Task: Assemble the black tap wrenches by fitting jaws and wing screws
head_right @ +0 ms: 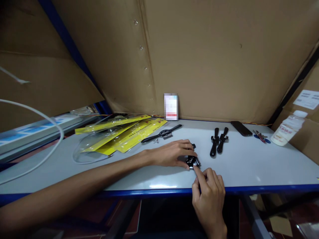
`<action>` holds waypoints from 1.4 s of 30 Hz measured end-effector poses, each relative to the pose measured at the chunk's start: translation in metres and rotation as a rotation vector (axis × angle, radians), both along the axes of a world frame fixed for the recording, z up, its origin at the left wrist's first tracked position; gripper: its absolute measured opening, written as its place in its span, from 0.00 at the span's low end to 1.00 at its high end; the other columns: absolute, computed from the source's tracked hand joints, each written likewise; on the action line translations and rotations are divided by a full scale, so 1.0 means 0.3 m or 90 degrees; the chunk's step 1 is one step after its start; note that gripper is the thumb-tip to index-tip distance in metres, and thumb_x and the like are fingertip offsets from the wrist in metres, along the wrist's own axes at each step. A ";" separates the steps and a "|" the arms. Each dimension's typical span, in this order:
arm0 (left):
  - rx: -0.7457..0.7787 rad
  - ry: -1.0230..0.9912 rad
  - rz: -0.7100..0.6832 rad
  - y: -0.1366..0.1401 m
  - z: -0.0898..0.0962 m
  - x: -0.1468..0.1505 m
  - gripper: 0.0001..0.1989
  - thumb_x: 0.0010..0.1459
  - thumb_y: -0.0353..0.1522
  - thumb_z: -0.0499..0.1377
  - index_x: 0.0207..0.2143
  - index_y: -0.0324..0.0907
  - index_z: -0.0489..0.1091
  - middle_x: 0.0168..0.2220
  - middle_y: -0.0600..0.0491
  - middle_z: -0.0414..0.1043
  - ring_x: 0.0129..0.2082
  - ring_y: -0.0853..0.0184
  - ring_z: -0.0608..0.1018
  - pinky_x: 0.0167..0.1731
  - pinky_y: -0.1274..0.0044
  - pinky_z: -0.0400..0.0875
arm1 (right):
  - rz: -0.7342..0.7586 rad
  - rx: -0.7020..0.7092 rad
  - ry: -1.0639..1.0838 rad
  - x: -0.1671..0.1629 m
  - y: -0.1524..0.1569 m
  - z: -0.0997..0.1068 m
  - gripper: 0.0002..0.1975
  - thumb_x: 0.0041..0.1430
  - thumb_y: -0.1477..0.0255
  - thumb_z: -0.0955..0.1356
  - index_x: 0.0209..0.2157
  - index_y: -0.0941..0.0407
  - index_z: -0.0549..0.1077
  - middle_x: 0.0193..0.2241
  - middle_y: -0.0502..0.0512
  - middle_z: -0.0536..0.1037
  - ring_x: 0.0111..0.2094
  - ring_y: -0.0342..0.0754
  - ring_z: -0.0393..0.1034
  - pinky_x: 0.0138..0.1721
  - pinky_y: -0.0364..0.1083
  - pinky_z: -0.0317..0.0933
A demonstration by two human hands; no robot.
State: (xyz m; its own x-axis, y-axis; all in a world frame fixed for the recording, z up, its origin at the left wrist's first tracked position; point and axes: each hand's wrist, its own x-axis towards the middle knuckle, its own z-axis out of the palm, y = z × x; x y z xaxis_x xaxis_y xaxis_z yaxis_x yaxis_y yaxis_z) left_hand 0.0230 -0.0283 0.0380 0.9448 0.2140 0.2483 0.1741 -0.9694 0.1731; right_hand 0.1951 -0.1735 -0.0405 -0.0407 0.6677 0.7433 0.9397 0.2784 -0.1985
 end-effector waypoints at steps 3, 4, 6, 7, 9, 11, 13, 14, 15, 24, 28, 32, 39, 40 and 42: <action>0.000 0.003 0.005 -0.001 -0.001 0.002 0.18 0.63 0.41 0.62 0.52 0.42 0.73 0.44 0.46 0.74 0.46 0.60 0.72 0.46 0.72 0.68 | 0.005 0.002 -0.002 0.002 0.000 0.000 0.18 0.64 0.79 0.63 0.52 0.54 0.76 0.29 0.51 0.70 0.30 0.47 0.60 0.35 0.47 0.52; 0.002 0.004 0.006 -0.001 -0.001 0.002 0.18 0.63 0.41 0.62 0.52 0.42 0.73 0.45 0.46 0.74 0.46 0.59 0.72 0.46 0.72 0.68 | 0.006 0.003 -0.003 0.002 0.000 -0.001 0.18 0.64 0.79 0.63 0.52 0.54 0.76 0.29 0.51 0.70 0.30 0.47 0.60 0.35 0.47 0.52; 0.007 0.001 0.006 -0.001 -0.001 0.002 0.19 0.63 0.41 0.63 0.52 0.42 0.73 0.46 0.46 0.74 0.47 0.59 0.72 0.47 0.71 0.68 | 0.006 0.003 -0.003 0.003 0.000 -0.001 0.18 0.64 0.79 0.63 0.52 0.54 0.76 0.29 0.52 0.70 0.30 0.47 0.60 0.35 0.47 0.52; 0.009 -0.002 0.004 -0.001 -0.001 0.002 0.18 0.63 0.41 0.63 0.52 0.42 0.73 0.46 0.46 0.74 0.47 0.59 0.72 0.47 0.71 0.68 | 0.006 0.002 -0.002 0.004 0.000 -0.001 0.18 0.64 0.79 0.63 0.52 0.54 0.76 0.29 0.51 0.70 0.30 0.47 0.60 0.35 0.47 0.52; 0.013 -0.007 -0.001 0.001 -0.003 0.000 0.18 0.63 0.41 0.62 0.52 0.43 0.74 0.46 0.46 0.73 0.47 0.59 0.72 0.47 0.71 0.68 | 0.007 0.001 -0.002 0.003 -0.001 -0.001 0.18 0.64 0.79 0.63 0.52 0.55 0.76 0.29 0.51 0.70 0.30 0.47 0.60 0.35 0.47 0.52; 0.019 -0.013 -0.007 0.005 -0.007 -0.001 0.18 0.63 0.42 0.62 0.51 0.43 0.74 0.46 0.46 0.73 0.47 0.59 0.72 0.47 0.71 0.68 | 0.008 0.003 -0.001 0.002 0.000 -0.001 0.18 0.64 0.79 0.63 0.52 0.55 0.76 0.29 0.51 0.69 0.30 0.47 0.59 0.35 0.47 0.52; 0.026 -0.020 -0.010 0.008 -0.012 -0.002 0.18 0.63 0.42 0.61 0.50 0.43 0.75 0.46 0.45 0.72 0.47 0.58 0.72 0.47 0.71 0.68 | 0.010 0.007 0.002 0.001 0.000 -0.001 0.18 0.64 0.79 0.63 0.52 0.55 0.76 0.29 0.51 0.69 0.30 0.47 0.59 0.35 0.47 0.52; 0.027 -0.023 -0.009 0.009 -0.014 -0.002 0.18 0.64 0.43 0.61 0.50 0.43 0.75 0.46 0.45 0.72 0.47 0.58 0.72 0.46 0.71 0.68 | 0.012 0.009 0.002 0.000 0.000 -0.001 0.18 0.64 0.79 0.63 0.52 0.55 0.76 0.29 0.51 0.69 0.30 0.47 0.59 0.35 0.47 0.52; 0.027 -0.024 -0.006 0.010 -0.016 -0.002 0.18 0.64 0.43 0.61 0.51 0.43 0.75 0.46 0.45 0.72 0.47 0.58 0.72 0.46 0.71 0.69 | 0.014 0.011 0.003 0.000 0.000 0.000 0.18 0.64 0.79 0.63 0.52 0.55 0.76 0.29 0.51 0.69 0.30 0.47 0.60 0.35 0.47 0.52; 0.007 0.024 0.005 0.000 0.005 -0.011 0.23 0.61 0.40 0.64 0.56 0.42 0.70 0.48 0.44 0.70 0.49 0.57 0.72 0.48 0.69 0.69 | 0.012 0.007 -0.002 0.003 0.001 -0.003 0.18 0.64 0.79 0.63 0.52 0.55 0.75 0.29 0.51 0.70 0.31 0.48 0.60 0.35 0.47 0.52; 0.009 0.038 -0.007 0.000 0.017 -0.016 0.23 0.61 0.35 0.64 0.58 0.42 0.69 0.47 0.44 0.70 0.50 0.56 0.71 0.48 0.69 0.69 | 0.011 0.010 -0.001 0.002 0.002 -0.003 0.18 0.64 0.78 0.63 0.52 0.55 0.75 0.29 0.51 0.70 0.30 0.48 0.60 0.35 0.47 0.52; 0.001 0.043 -0.015 0.005 0.019 -0.018 0.23 0.62 0.35 0.63 0.59 0.42 0.69 0.49 0.43 0.70 0.51 0.56 0.71 0.49 0.68 0.70 | 0.009 0.007 0.000 0.000 0.003 0.001 0.18 0.64 0.78 0.63 0.53 0.55 0.75 0.29 0.51 0.69 0.30 0.47 0.60 0.35 0.47 0.52; -0.025 0.013 -0.023 0.016 0.004 -0.015 0.20 0.64 0.36 0.62 0.57 0.44 0.71 0.48 0.44 0.70 0.50 0.58 0.71 0.50 0.69 0.70 | 0.009 0.009 -0.001 0.002 0.001 -0.002 0.18 0.63 0.79 0.63 0.52 0.55 0.76 0.29 0.51 0.69 0.30 0.47 0.60 0.35 0.47 0.52; -0.027 0.009 -0.024 0.017 0.002 -0.014 0.20 0.64 0.37 0.62 0.57 0.44 0.71 0.47 0.44 0.70 0.50 0.58 0.71 0.49 0.70 0.69 | 0.008 0.009 0.000 0.003 0.000 -0.003 0.18 0.63 0.80 0.63 0.52 0.55 0.76 0.29 0.51 0.69 0.30 0.47 0.59 0.35 0.47 0.52; -0.029 0.005 -0.029 0.019 0.000 -0.014 0.20 0.64 0.37 0.62 0.57 0.43 0.72 0.47 0.44 0.70 0.50 0.58 0.71 0.49 0.70 0.69 | 0.008 0.006 0.002 0.005 -0.001 -0.006 0.18 0.63 0.80 0.63 0.52 0.55 0.76 0.29 0.51 0.69 0.30 0.47 0.59 0.35 0.47 0.52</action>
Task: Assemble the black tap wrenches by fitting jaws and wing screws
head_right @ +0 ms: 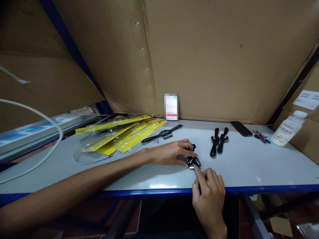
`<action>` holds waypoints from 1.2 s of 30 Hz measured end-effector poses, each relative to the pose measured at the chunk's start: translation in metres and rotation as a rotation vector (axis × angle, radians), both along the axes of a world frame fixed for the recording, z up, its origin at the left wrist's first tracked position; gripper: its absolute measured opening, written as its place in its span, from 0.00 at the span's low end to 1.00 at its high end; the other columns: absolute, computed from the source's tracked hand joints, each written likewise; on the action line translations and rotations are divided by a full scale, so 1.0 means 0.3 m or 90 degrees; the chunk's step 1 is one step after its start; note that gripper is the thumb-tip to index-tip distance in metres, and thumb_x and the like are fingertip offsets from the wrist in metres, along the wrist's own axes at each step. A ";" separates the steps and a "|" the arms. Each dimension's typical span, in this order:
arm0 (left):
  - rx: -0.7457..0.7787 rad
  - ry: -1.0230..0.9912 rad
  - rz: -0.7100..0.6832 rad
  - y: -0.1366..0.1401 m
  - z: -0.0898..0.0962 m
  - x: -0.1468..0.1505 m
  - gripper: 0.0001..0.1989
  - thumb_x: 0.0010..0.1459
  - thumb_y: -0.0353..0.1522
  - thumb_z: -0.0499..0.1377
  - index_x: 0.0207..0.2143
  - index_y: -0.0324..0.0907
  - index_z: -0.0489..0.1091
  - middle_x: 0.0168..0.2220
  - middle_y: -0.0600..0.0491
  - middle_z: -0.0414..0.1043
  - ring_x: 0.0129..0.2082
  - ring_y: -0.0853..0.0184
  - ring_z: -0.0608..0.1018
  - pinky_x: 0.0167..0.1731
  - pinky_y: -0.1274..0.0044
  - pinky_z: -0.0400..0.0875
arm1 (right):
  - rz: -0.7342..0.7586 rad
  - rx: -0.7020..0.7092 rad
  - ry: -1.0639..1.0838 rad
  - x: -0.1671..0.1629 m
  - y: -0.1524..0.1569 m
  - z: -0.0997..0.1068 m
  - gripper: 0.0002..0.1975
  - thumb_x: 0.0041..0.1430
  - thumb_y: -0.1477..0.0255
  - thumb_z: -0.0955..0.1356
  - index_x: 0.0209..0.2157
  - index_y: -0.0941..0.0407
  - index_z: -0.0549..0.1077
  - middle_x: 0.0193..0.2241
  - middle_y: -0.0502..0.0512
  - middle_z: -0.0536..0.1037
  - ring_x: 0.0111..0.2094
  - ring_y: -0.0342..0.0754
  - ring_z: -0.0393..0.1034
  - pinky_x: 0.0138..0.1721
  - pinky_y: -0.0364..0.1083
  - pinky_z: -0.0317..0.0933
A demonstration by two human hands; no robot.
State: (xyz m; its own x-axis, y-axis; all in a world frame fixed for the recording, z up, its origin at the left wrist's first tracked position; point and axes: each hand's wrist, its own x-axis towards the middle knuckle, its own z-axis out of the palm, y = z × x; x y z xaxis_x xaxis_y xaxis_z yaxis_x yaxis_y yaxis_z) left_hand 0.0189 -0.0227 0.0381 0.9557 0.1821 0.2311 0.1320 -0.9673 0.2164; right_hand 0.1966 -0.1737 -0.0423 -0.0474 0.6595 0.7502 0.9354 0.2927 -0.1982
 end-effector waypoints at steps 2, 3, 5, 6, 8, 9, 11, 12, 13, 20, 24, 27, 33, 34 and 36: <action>-0.001 0.001 -0.003 0.001 -0.001 0.000 0.20 0.64 0.37 0.62 0.57 0.43 0.72 0.48 0.43 0.70 0.50 0.58 0.71 0.49 0.70 0.70 | 0.004 -0.004 -0.001 0.001 0.001 -0.001 0.18 0.63 0.80 0.63 0.51 0.54 0.76 0.29 0.51 0.69 0.30 0.47 0.59 0.35 0.47 0.52; 0.000 0.002 -0.003 0.002 -0.001 0.000 0.20 0.64 0.38 0.62 0.57 0.43 0.72 0.48 0.43 0.70 0.50 0.58 0.71 0.49 0.70 0.70 | 0.005 -0.005 -0.001 0.001 0.001 -0.001 0.18 0.63 0.80 0.63 0.51 0.54 0.76 0.29 0.51 0.69 0.30 0.47 0.59 0.35 0.47 0.52; 0.004 0.004 0.000 0.002 -0.001 -0.001 0.20 0.64 0.38 0.61 0.57 0.43 0.71 0.48 0.43 0.70 0.49 0.58 0.71 0.48 0.70 0.70 | 0.005 -0.006 -0.001 0.001 0.002 0.000 0.18 0.63 0.80 0.63 0.51 0.54 0.77 0.29 0.51 0.69 0.30 0.47 0.59 0.35 0.47 0.52; 0.007 0.004 0.001 0.001 -0.001 -0.002 0.20 0.65 0.38 0.61 0.57 0.44 0.71 0.48 0.44 0.70 0.49 0.58 0.72 0.48 0.70 0.70 | 0.005 -0.006 -0.002 0.000 0.002 0.001 0.19 0.63 0.80 0.63 0.51 0.53 0.77 0.29 0.51 0.69 0.30 0.47 0.59 0.35 0.47 0.52; 0.012 0.004 0.003 -0.001 0.000 -0.003 0.19 0.65 0.38 0.60 0.57 0.44 0.72 0.48 0.44 0.70 0.49 0.58 0.72 0.48 0.70 0.70 | 0.003 -0.007 -0.003 -0.001 0.001 0.002 0.19 0.62 0.80 0.63 0.51 0.53 0.77 0.29 0.51 0.69 0.30 0.47 0.59 0.35 0.47 0.52; 0.014 0.005 0.004 -0.002 0.001 -0.003 0.19 0.65 0.38 0.60 0.57 0.44 0.72 0.48 0.44 0.70 0.49 0.58 0.72 0.47 0.70 0.71 | 0.002 -0.008 -0.003 -0.001 0.001 0.002 0.19 0.62 0.80 0.63 0.51 0.53 0.77 0.29 0.51 0.69 0.30 0.47 0.59 0.35 0.47 0.52; 0.018 0.008 0.005 -0.003 0.003 -0.003 0.20 0.65 0.38 0.60 0.57 0.43 0.72 0.48 0.43 0.70 0.49 0.58 0.72 0.47 0.70 0.71 | 0.002 -0.009 -0.006 -0.001 0.000 0.003 0.20 0.62 0.80 0.62 0.51 0.53 0.77 0.29 0.51 0.68 0.30 0.47 0.59 0.35 0.47 0.52; 0.019 0.011 0.006 -0.004 0.004 -0.003 0.20 0.65 0.38 0.61 0.57 0.42 0.72 0.48 0.43 0.70 0.49 0.58 0.72 0.47 0.70 0.71 | 0.003 -0.007 -0.008 -0.001 0.000 0.004 0.20 0.62 0.80 0.62 0.51 0.53 0.77 0.28 0.51 0.68 0.30 0.47 0.59 0.35 0.47 0.52; 0.020 0.012 0.007 -0.004 0.004 -0.003 0.20 0.65 0.38 0.61 0.57 0.42 0.72 0.48 0.42 0.70 0.50 0.58 0.72 0.47 0.70 0.71 | 0.003 -0.006 -0.010 -0.001 0.000 0.004 0.20 0.62 0.80 0.62 0.50 0.52 0.78 0.28 0.51 0.68 0.30 0.47 0.59 0.35 0.47 0.52; 0.053 0.010 0.020 -0.014 0.007 0.002 0.20 0.64 0.37 0.61 0.57 0.43 0.72 0.47 0.44 0.72 0.48 0.58 0.73 0.46 0.69 0.71 | -0.002 -0.014 -0.010 0.001 -0.002 0.003 0.19 0.63 0.80 0.62 0.49 0.53 0.79 0.28 0.52 0.68 0.30 0.47 0.59 0.35 0.47 0.52; 0.077 0.021 0.029 -0.026 0.015 0.003 0.20 0.63 0.37 0.62 0.57 0.44 0.70 0.47 0.44 0.71 0.49 0.57 0.72 0.46 0.68 0.71 | 0.001 -0.016 -0.007 -0.001 -0.002 0.004 0.19 0.63 0.80 0.62 0.49 0.53 0.79 0.29 0.52 0.69 0.30 0.46 0.60 0.35 0.47 0.52; 0.081 0.025 0.028 -0.031 0.015 0.003 0.21 0.63 0.36 0.62 0.57 0.44 0.69 0.48 0.44 0.71 0.50 0.56 0.72 0.49 0.68 0.69 | 0.003 -0.015 -0.005 -0.002 -0.002 0.005 0.19 0.63 0.80 0.63 0.49 0.53 0.79 0.28 0.51 0.69 0.30 0.46 0.60 0.35 0.47 0.52; 0.081 -0.029 0.075 -0.041 0.003 0.011 0.21 0.63 0.47 0.59 0.47 0.39 0.69 0.43 0.45 0.71 0.43 0.58 0.72 0.46 0.67 0.68 | 0.002 -0.022 -0.007 -0.001 -0.003 0.006 0.19 0.63 0.80 0.63 0.50 0.53 0.78 0.28 0.51 0.68 0.30 0.47 0.59 0.35 0.47 0.52; 0.086 -0.030 0.080 -0.045 0.003 0.013 0.20 0.63 0.48 0.59 0.44 0.39 0.69 0.41 0.46 0.71 0.42 0.58 0.71 0.45 0.68 0.68 | 0.003 -0.019 -0.008 -0.001 -0.003 0.006 0.19 0.63 0.80 0.63 0.50 0.53 0.78 0.28 0.51 0.68 0.30 0.47 0.59 0.35 0.47 0.52; 0.101 -0.012 0.073 -0.054 0.005 0.018 0.15 0.64 0.43 0.60 0.42 0.39 0.69 0.38 0.47 0.72 0.41 0.58 0.71 0.44 0.68 0.68 | 0.004 -0.014 -0.007 -0.001 -0.002 0.006 0.19 0.63 0.80 0.63 0.50 0.53 0.78 0.28 0.51 0.68 0.30 0.47 0.59 0.35 0.47 0.52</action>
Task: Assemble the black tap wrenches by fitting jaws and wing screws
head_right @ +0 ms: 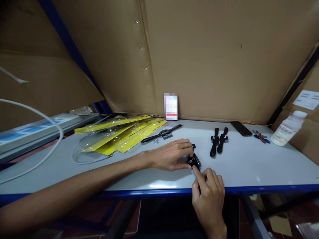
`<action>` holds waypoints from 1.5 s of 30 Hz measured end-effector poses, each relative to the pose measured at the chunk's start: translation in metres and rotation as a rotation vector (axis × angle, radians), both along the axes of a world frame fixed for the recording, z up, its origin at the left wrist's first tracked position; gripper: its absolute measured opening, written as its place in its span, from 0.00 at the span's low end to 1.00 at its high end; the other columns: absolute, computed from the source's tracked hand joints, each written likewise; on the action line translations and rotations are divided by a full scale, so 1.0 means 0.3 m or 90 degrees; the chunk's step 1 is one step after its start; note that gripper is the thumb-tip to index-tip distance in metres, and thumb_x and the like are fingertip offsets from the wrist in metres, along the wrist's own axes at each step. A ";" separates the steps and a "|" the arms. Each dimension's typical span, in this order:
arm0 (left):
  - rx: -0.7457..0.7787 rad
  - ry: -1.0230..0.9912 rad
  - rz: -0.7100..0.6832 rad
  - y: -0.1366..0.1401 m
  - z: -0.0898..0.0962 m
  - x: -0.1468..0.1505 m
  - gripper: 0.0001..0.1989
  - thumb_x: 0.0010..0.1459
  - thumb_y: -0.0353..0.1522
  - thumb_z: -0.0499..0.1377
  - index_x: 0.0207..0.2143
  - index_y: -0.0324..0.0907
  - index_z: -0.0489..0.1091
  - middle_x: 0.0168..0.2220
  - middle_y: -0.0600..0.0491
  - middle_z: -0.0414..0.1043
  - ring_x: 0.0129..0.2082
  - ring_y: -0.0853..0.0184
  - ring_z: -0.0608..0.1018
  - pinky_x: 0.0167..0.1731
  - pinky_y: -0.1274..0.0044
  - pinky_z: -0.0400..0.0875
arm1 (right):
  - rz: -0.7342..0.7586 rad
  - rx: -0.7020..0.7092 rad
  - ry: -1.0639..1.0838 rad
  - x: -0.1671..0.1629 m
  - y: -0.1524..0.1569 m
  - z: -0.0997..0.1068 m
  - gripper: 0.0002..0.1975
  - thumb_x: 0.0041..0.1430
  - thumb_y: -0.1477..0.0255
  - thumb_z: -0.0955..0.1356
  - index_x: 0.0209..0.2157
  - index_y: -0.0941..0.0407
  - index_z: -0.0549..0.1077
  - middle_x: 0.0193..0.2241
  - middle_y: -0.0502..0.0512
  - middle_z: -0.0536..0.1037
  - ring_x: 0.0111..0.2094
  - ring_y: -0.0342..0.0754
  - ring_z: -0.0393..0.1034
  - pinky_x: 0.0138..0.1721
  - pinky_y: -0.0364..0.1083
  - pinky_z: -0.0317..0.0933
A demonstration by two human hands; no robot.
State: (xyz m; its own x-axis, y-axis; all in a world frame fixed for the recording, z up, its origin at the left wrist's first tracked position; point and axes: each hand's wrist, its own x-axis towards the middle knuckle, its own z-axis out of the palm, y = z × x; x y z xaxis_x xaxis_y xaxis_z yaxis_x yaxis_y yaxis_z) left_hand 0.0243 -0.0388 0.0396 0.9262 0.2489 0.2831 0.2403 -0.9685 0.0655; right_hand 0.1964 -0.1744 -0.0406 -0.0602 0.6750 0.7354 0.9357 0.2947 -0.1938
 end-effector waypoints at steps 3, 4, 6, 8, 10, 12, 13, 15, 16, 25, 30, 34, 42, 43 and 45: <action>0.013 0.029 -0.019 -0.015 0.005 0.007 0.07 0.65 0.35 0.59 0.40 0.40 0.70 0.37 0.48 0.72 0.42 0.59 0.72 0.43 0.69 0.68 | -0.003 -0.001 0.004 -0.001 0.000 -0.001 0.19 0.63 0.80 0.62 0.50 0.53 0.78 0.28 0.51 0.68 0.30 0.47 0.60 0.35 0.47 0.52; 0.014 0.028 -0.023 -0.020 0.006 0.008 0.06 0.65 0.34 0.58 0.40 0.40 0.70 0.38 0.48 0.72 0.42 0.59 0.72 0.43 0.69 0.68 | -0.003 -0.003 0.005 -0.001 0.000 -0.001 0.19 0.63 0.80 0.62 0.50 0.53 0.78 0.28 0.52 0.69 0.30 0.47 0.60 0.35 0.47 0.52; 0.010 0.021 -0.032 -0.026 0.009 0.009 0.06 0.65 0.31 0.56 0.41 0.40 0.71 0.37 0.47 0.72 0.41 0.59 0.72 0.42 0.69 0.68 | -0.002 -0.006 0.007 -0.001 0.000 -0.001 0.19 0.63 0.80 0.62 0.50 0.53 0.78 0.29 0.52 0.69 0.30 0.47 0.60 0.35 0.47 0.52; 0.001 0.018 -0.044 -0.028 0.011 0.008 0.07 0.65 0.28 0.55 0.42 0.40 0.72 0.37 0.47 0.72 0.41 0.59 0.72 0.41 0.69 0.69 | -0.003 -0.008 0.007 -0.002 -0.001 0.000 0.18 0.63 0.80 0.62 0.49 0.54 0.78 0.29 0.52 0.69 0.30 0.47 0.60 0.35 0.48 0.52; -0.010 0.014 -0.061 -0.026 0.012 0.005 0.09 0.64 0.27 0.54 0.42 0.41 0.73 0.37 0.47 0.72 0.41 0.60 0.72 0.41 0.69 0.69 | -0.006 -0.011 0.005 -0.003 -0.001 0.001 0.18 0.63 0.80 0.62 0.49 0.54 0.78 0.28 0.52 0.68 0.30 0.47 0.60 0.35 0.48 0.52; -0.031 -0.002 -0.074 -0.024 0.009 0.003 0.08 0.64 0.27 0.55 0.40 0.42 0.74 0.38 0.48 0.72 0.41 0.60 0.72 0.42 0.70 0.69 | -0.010 -0.013 0.004 -0.004 -0.001 0.001 0.18 0.63 0.80 0.62 0.49 0.54 0.78 0.28 0.52 0.68 0.30 0.47 0.60 0.35 0.48 0.52; -0.047 -0.015 -0.076 -0.024 0.007 0.003 0.06 0.64 0.29 0.56 0.39 0.42 0.74 0.39 0.47 0.71 0.42 0.60 0.72 0.43 0.70 0.69 | -0.011 -0.012 0.003 -0.004 -0.001 0.002 0.19 0.63 0.80 0.62 0.49 0.54 0.78 0.28 0.52 0.68 0.30 0.47 0.60 0.35 0.48 0.52; -0.075 -0.035 -0.070 -0.024 0.002 0.004 0.06 0.65 0.33 0.58 0.38 0.42 0.74 0.41 0.47 0.71 0.43 0.61 0.73 0.43 0.70 0.70 | -0.010 -0.010 0.004 -0.004 -0.001 0.002 0.18 0.63 0.80 0.62 0.48 0.54 0.78 0.28 0.52 0.68 0.30 0.47 0.60 0.34 0.47 0.52; -0.084 -0.041 -0.062 -0.025 -0.001 0.005 0.07 0.66 0.34 0.58 0.38 0.42 0.74 0.41 0.47 0.71 0.43 0.61 0.73 0.43 0.70 0.70 | -0.008 -0.008 0.004 -0.003 0.000 0.003 0.18 0.63 0.80 0.62 0.47 0.54 0.78 0.28 0.52 0.68 0.30 0.47 0.60 0.35 0.47 0.52; -0.078 -0.022 0.024 -0.028 -0.007 0.013 0.07 0.63 0.32 0.61 0.42 0.40 0.68 0.39 0.49 0.71 0.42 0.61 0.73 0.41 0.71 0.70 | -0.007 -0.011 0.000 -0.003 0.000 0.000 0.19 0.63 0.80 0.62 0.50 0.53 0.78 0.28 0.52 0.68 0.30 0.47 0.60 0.35 0.47 0.52; -0.077 -0.024 0.048 -0.032 -0.003 0.012 0.08 0.63 0.35 0.61 0.40 0.40 0.67 0.38 0.49 0.71 0.40 0.60 0.73 0.39 0.71 0.70 | -0.003 -0.002 0.001 -0.005 0.001 0.002 0.19 0.63 0.80 0.62 0.50 0.54 0.78 0.28 0.51 0.68 0.30 0.47 0.60 0.35 0.47 0.52; -0.064 -0.019 0.013 -0.035 -0.005 0.013 0.06 0.64 0.32 0.58 0.42 0.40 0.68 0.39 0.49 0.71 0.41 0.60 0.73 0.42 0.70 0.70 | -0.004 0.000 0.001 -0.005 0.001 0.003 0.19 0.63 0.80 0.62 0.49 0.54 0.78 0.28 0.51 0.68 0.30 0.47 0.60 0.35 0.47 0.52; -0.079 -0.030 0.027 -0.032 -0.001 0.011 0.05 0.62 0.31 0.59 0.41 0.39 0.68 0.38 0.48 0.71 0.40 0.60 0.72 0.40 0.70 0.71 | -0.006 -0.002 0.002 -0.004 -0.001 0.001 0.19 0.63 0.80 0.62 0.49 0.54 0.78 0.28 0.51 0.68 0.30 0.47 0.60 0.35 0.47 0.52; -0.077 -0.028 0.011 -0.031 0.000 0.010 0.04 0.62 0.28 0.58 0.41 0.40 0.69 0.37 0.49 0.71 0.41 0.60 0.72 0.41 0.70 0.71 | -0.003 -0.002 0.001 -0.003 -0.001 0.002 0.18 0.63 0.80 0.62 0.49 0.54 0.78 0.28 0.51 0.68 0.30 0.47 0.60 0.35 0.47 0.52; -0.076 -0.027 -0.020 -0.029 0.002 0.008 0.10 0.61 0.22 0.53 0.40 0.41 0.71 0.38 0.49 0.70 0.42 0.61 0.72 0.42 0.71 0.70 | 0.000 -0.003 0.002 -0.003 -0.001 0.003 0.18 0.63 0.80 0.62 0.49 0.55 0.78 0.28 0.51 0.68 0.30 0.47 0.60 0.35 0.47 0.52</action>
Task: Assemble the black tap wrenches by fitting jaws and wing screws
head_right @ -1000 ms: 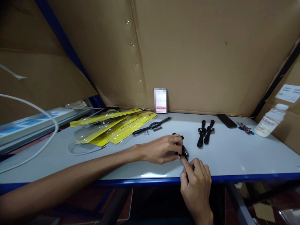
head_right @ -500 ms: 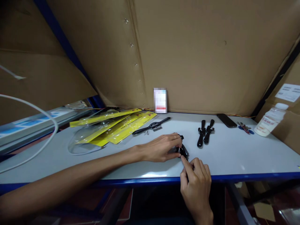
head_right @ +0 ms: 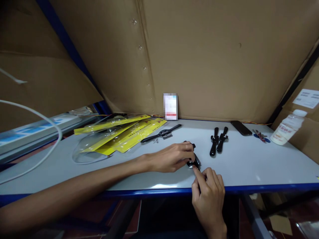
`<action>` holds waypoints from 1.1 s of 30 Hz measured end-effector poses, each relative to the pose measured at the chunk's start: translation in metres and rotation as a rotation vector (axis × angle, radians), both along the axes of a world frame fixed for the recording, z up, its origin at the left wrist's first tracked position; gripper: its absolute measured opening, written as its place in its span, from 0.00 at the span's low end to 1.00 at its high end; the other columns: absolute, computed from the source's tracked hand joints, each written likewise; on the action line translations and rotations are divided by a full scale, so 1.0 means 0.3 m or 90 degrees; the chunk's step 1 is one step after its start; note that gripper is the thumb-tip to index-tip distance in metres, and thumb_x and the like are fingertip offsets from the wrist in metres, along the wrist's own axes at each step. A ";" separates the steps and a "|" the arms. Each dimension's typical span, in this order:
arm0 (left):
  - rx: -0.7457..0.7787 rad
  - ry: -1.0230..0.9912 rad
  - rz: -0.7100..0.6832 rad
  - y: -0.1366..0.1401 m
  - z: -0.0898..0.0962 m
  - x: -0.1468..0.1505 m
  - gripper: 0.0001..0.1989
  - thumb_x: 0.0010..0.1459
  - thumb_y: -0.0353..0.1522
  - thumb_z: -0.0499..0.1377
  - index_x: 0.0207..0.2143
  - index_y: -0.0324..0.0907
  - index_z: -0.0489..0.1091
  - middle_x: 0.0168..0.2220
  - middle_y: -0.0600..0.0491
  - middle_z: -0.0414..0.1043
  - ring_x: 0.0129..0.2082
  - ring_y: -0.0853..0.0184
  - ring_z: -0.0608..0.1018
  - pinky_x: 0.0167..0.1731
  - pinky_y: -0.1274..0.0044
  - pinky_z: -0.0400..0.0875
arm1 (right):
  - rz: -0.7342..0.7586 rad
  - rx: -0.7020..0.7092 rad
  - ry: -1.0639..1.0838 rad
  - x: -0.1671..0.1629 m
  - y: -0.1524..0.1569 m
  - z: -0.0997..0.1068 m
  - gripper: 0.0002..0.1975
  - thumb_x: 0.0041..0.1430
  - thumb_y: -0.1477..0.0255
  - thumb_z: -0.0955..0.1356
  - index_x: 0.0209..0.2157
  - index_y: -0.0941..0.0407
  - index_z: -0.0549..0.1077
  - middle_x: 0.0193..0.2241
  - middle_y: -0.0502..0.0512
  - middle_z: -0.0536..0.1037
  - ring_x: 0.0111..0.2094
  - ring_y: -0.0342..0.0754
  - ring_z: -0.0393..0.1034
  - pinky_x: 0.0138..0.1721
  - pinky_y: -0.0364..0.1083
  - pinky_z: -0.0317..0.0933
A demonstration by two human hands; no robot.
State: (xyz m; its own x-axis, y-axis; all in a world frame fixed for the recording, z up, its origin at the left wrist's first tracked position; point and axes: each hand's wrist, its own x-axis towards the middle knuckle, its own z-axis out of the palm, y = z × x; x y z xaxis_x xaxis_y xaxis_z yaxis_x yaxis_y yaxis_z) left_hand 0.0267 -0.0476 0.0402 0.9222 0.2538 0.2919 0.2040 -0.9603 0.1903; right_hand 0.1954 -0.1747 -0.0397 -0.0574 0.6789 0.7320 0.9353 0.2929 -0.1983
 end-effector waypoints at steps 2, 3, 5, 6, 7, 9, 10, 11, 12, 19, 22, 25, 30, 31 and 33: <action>-0.007 -0.004 -0.021 0.000 0.000 0.000 0.14 0.58 0.19 0.52 0.37 0.42 0.72 0.39 0.49 0.70 0.43 0.62 0.71 0.42 0.72 0.70 | 0.002 -0.001 0.000 0.000 0.000 0.000 0.18 0.63 0.80 0.62 0.49 0.55 0.78 0.28 0.51 0.68 0.30 0.47 0.60 0.35 0.47 0.52; -0.013 -0.010 -0.023 -0.001 0.000 0.000 0.13 0.58 0.19 0.52 0.35 0.42 0.72 0.40 0.49 0.70 0.44 0.62 0.71 0.42 0.72 0.70 | 0.001 0.000 0.000 0.000 0.000 0.000 0.18 0.63 0.80 0.62 0.49 0.55 0.78 0.28 0.51 0.68 0.30 0.47 0.60 0.35 0.47 0.52; -0.027 -0.029 0.000 -0.001 -0.001 0.001 0.09 0.59 0.21 0.55 0.36 0.41 0.71 0.40 0.49 0.70 0.43 0.62 0.72 0.41 0.72 0.71 | 0.002 0.002 0.002 0.000 0.000 -0.001 0.18 0.63 0.80 0.62 0.50 0.55 0.77 0.28 0.51 0.68 0.31 0.47 0.60 0.35 0.47 0.52; -0.034 -0.039 0.021 -0.001 -0.001 0.001 0.06 0.60 0.24 0.57 0.38 0.40 0.71 0.39 0.48 0.71 0.42 0.61 0.72 0.40 0.72 0.71 | 0.003 0.003 0.003 -0.001 0.000 -0.001 0.19 0.63 0.81 0.62 0.50 0.55 0.77 0.28 0.51 0.68 0.31 0.47 0.60 0.35 0.47 0.52; -0.039 -0.048 0.040 -0.001 -0.001 0.001 0.05 0.60 0.26 0.58 0.40 0.40 0.70 0.39 0.48 0.71 0.41 0.61 0.72 0.40 0.71 0.71 | 0.005 0.005 0.005 -0.001 0.000 -0.001 0.19 0.63 0.81 0.62 0.50 0.54 0.77 0.28 0.51 0.68 0.30 0.47 0.59 0.35 0.47 0.52; -0.038 -0.050 0.043 0.001 0.000 0.000 0.05 0.61 0.27 0.58 0.40 0.40 0.71 0.38 0.49 0.71 0.41 0.61 0.72 0.40 0.72 0.70 | 0.009 0.010 0.008 -0.001 0.000 -0.001 0.19 0.63 0.81 0.63 0.50 0.55 0.77 0.28 0.51 0.68 0.30 0.47 0.59 0.35 0.47 0.51; -0.035 -0.042 0.022 0.002 0.000 -0.001 0.05 0.60 0.25 0.58 0.38 0.41 0.71 0.39 0.49 0.71 0.42 0.61 0.72 0.40 0.72 0.70 | 0.010 0.011 0.009 -0.001 0.000 -0.001 0.19 0.63 0.81 0.62 0.50 0.55 0.77 0.28 0.51 0.68 0.30 0.47 0.59 0.35 0.47 0.51; -0.031 -0.035 -0.002 0.001 0.000 -0.001 0.07 0.60 0.23 0.56 0.36 0.41 0.72 0.39 0.49 0.71 0.43 0.61 0.72 0.42 0.72 0.70 | 0.011 0.012 0.010 -0.001 0.001 -0.001 0.18 0.63 0.81 0.62 0.49 0.55 0.77 0.28 0.51 0.68 0.31 0.47 0.59 0.35 0.47 0.51; -0.029 -0.032 -0.022 0.000 0.000 -0.001 0.08 0.59 0.22 0.55 0.35 0.41 0.72 0.39 0.49 0.71 0.44 0.62 0.72 0.43 0.72 0.70 | 0.011 0.012 0.011 -0.001 0.001 0.000 0.18 0.63 0.81 0.62 0.49 0.55 0.78 0.28 0.51 0.68 0.31 0.47 0.59 0.35 0.47 0.51; -0.048 -0.040 0.007 -0.010 -0.008 0.004 0.07 0.64 0.31 0.58 0.44 0.40 0.70 0.38 0.49 0.71 0.40 0.62 0.73 0.41 0.70 0.70 | 0.012 0.013 0.008 0.000 0.002 -0.001 0.18 0.63 0.81 0.63 0.49 0.55 0.78 0.28 0.51 0.67 0.30 0.47 0.58 0.35 0.47 0.50; -0.047 -0.033 -0.006 -0.008 -0.015 0.006 0.03 0.65 0.30 0.58 0.40 0.41 0.71 0.37 0.50 0.70 0.41 0.62 0.73 0.41 0.72 0.69 | 0.011 0.011 0.005 0.001 0.001 -0.001 0.18 0.63 0.81 0.63 0.49 0.55 0.77 0.28 0.51 0.67 0.30 0.47 0.59 0.35 0.47 0.51; -0.079 -0.050 0.007 -0.007 -0.025 0.008 0.05 0.64 0.26 0.57 0.41 0.40 0.70 0.38 0.49 0.71 0.41 0.63 0.73 0.41 0.73 0.69 | 0.009 0.008 0.008 0.001 0.001 0.000 0.18 0.63 0.81 0.62 0.50 0.55 0.77 0.28 0.51 0.68 0.30 0.47 0.59 0.35 0.47 0.51; -0.117 -0.063 0.012 -0.011 -0.021 0.013 0.13 0.56 0.18 0.54 0.38 0.40 0.72 0.37 0.50 0.72 0.41 0.64 0.73 0.43 0.73 0.69 | 0.009 0.009 0.011 0.000 0.003 0.003 0.18 0.63 0.80 0.62 0.50 0.55 0.77 0.28 0.51 0.68 0.30 0.47 0.59 0.35 0.47 0.51; -0.112 -0.056 -0.003 -0.013 -0.017 0.013 0.12 0.55 0.18 0.55 0.34 0.40 0.72 0.36 0.50 0.73 0.42 0.63 0.73 0.44 0.73 0.69 | 0.010 0.009 0.011 0.000 0.003 0.002 0.18 0.63 0.80 0.62 0.49 0.54 0.77 0.28 0.51 0.68 0.30 0.47 0.59 0.34 0.47 0.51; -0.105 -0.055 -0.018 -0.017 -0.010 0.014 0.09 0.55 0.20 0.57 0.31 0.40 0.72 0.38 0.50 0.73 0.43 0.62 0.72 0.45 0.72 0.69 | 0.012 0.008 0.010 0.000 0.003 0.001 0.18 0.63 0.80 0.62 0.49 0.55 0.78 0.28 0.51 0.68 0.30 0.47 0.59 0.34 0.47 0.51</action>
